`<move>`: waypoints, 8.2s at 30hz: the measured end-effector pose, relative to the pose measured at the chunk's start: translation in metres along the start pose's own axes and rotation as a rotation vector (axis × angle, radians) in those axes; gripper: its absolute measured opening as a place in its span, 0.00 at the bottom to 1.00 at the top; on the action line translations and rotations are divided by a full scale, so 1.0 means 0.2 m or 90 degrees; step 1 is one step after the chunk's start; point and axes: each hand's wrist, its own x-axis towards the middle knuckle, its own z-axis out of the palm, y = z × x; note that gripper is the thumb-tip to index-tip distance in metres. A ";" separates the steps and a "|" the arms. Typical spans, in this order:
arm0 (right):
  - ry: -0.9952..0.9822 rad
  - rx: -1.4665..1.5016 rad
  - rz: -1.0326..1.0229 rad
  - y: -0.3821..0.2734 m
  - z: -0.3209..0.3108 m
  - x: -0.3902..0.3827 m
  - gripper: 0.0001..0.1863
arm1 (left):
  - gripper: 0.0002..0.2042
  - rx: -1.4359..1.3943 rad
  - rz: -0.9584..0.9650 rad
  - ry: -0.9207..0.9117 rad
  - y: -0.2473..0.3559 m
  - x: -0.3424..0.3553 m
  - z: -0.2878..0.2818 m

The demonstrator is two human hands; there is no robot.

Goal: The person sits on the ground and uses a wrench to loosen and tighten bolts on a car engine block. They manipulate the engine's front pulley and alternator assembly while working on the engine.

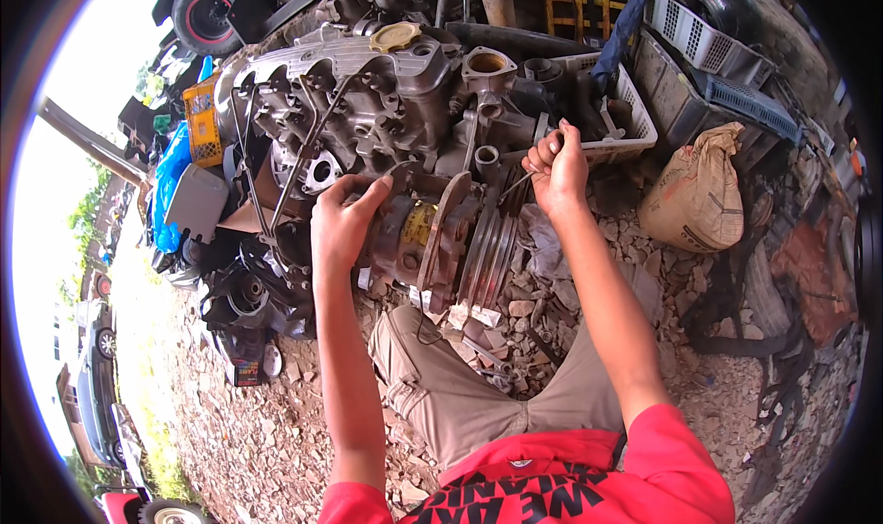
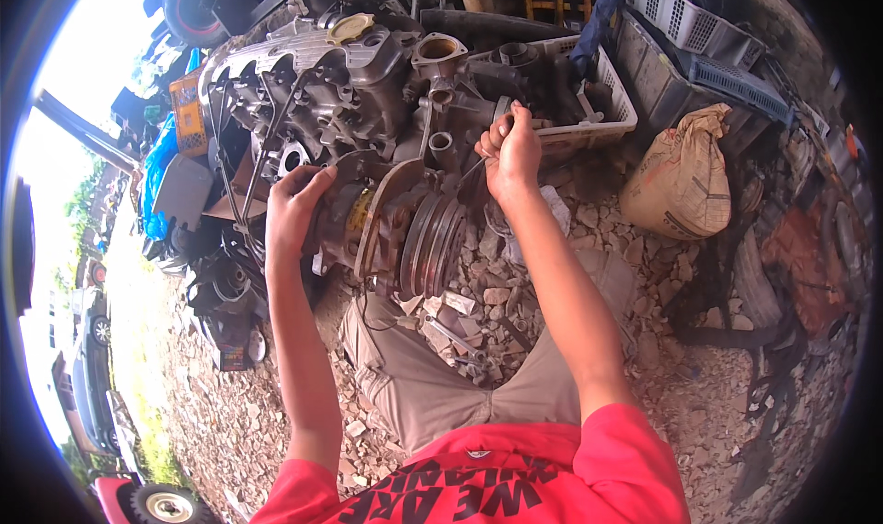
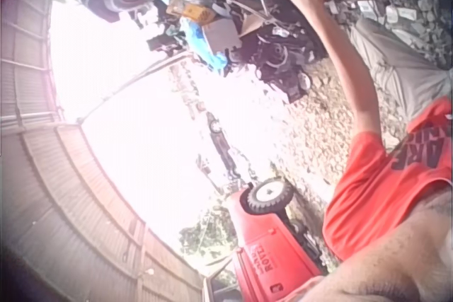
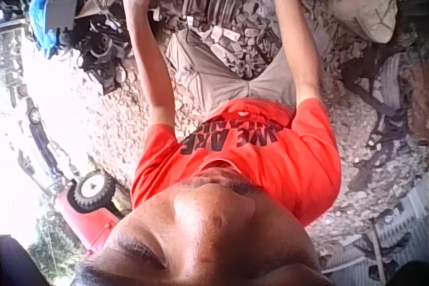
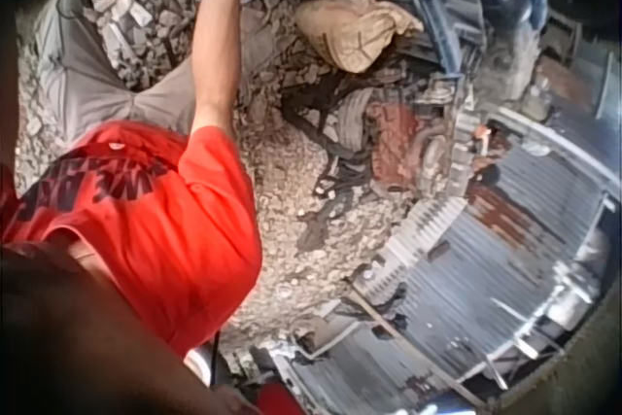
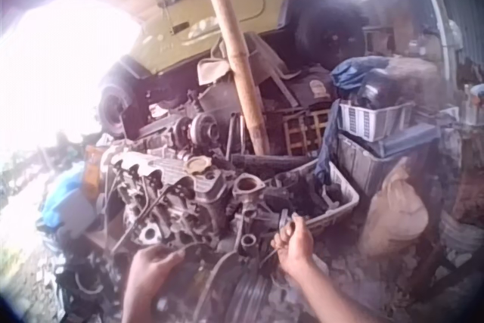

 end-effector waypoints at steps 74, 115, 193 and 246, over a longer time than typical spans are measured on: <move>-0.794 -1.102 -0.145 0.30 0.79 0.18 0.15 | 0.17 -0.136 0.091 -0.089 -0.08 0.10 -0.13; -0.845 -1.276 -0.134 0.35 0.85 0.22 0.15 | 0.18 -0.395 0.023 -0.354 -0.72 0.58 0.34; -0.100 -0.625 -0.252 -0.15 0.51 -0.18 0.08 | 0.13 -0.124 -0.174 -0.437 -0.42 0.65 0.23; 0.185 -0.655 0.010 -0.39 0.69 -0.14 0.08 | 0.19 0.057 -0.299 -0.324 -0.26 0.62 0.29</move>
